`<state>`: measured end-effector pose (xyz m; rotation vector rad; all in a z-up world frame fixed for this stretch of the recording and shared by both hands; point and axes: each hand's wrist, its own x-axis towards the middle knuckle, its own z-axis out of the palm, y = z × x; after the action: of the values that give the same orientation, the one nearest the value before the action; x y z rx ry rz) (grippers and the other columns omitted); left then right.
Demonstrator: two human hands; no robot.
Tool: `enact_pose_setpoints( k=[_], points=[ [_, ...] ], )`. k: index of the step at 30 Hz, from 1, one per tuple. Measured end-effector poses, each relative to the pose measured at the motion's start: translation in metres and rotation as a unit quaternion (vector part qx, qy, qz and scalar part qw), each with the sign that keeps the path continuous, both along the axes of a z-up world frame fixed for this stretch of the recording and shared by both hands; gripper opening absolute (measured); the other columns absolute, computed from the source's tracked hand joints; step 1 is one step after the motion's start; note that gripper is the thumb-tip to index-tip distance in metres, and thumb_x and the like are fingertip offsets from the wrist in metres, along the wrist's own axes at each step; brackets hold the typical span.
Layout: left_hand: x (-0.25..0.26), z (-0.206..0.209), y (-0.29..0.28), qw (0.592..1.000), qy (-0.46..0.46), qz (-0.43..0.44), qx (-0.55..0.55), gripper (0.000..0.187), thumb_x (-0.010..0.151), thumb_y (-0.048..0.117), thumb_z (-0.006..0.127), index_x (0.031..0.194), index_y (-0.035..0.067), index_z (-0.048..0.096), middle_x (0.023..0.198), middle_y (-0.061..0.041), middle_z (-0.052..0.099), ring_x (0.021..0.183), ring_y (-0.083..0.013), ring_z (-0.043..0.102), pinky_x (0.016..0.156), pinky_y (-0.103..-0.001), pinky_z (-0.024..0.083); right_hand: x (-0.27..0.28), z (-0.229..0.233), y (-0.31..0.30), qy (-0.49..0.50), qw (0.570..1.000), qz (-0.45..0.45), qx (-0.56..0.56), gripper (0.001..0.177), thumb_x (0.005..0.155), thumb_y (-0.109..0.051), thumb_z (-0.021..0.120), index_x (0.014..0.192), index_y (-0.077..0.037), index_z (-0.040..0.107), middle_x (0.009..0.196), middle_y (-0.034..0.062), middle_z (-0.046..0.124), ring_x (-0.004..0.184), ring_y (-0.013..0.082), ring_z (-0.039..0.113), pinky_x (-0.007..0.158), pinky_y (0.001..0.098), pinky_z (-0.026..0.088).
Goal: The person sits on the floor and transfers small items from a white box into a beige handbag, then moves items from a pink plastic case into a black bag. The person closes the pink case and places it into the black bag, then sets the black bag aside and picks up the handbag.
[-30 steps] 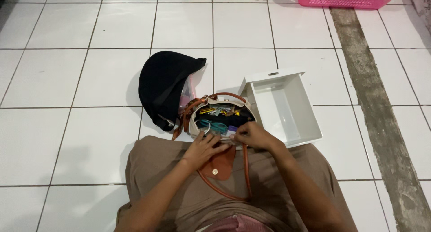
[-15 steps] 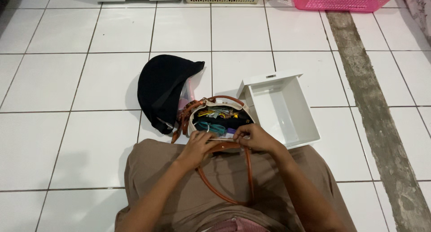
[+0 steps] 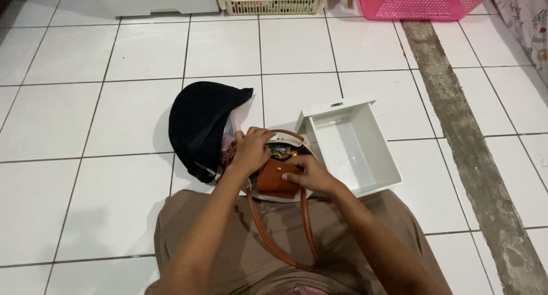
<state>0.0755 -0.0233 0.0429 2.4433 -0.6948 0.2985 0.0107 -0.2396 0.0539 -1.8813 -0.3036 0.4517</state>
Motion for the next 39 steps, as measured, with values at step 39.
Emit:
enact_pose_setpoints(
  k=[39],
  points=[
    [-0.117,-0.064,0.013,0.981,-0.170,0.096,0.010,0.011,0.082,0.003,0.070,0.085,0.011,0.077,0.091,0.001,0.073,0.101,-0.0147,0.067,0.086,-0.041,0.035,0.046,-0.026,0.044,0.049,0.930,-0.069,-0.357,0.038,0.068,-0.039,0.087,0.099,-0.017,0.079,0.101,0.0057,0.078,0.100,0.0254,0.071,0.101,0.0478,0.043]
  ],
)
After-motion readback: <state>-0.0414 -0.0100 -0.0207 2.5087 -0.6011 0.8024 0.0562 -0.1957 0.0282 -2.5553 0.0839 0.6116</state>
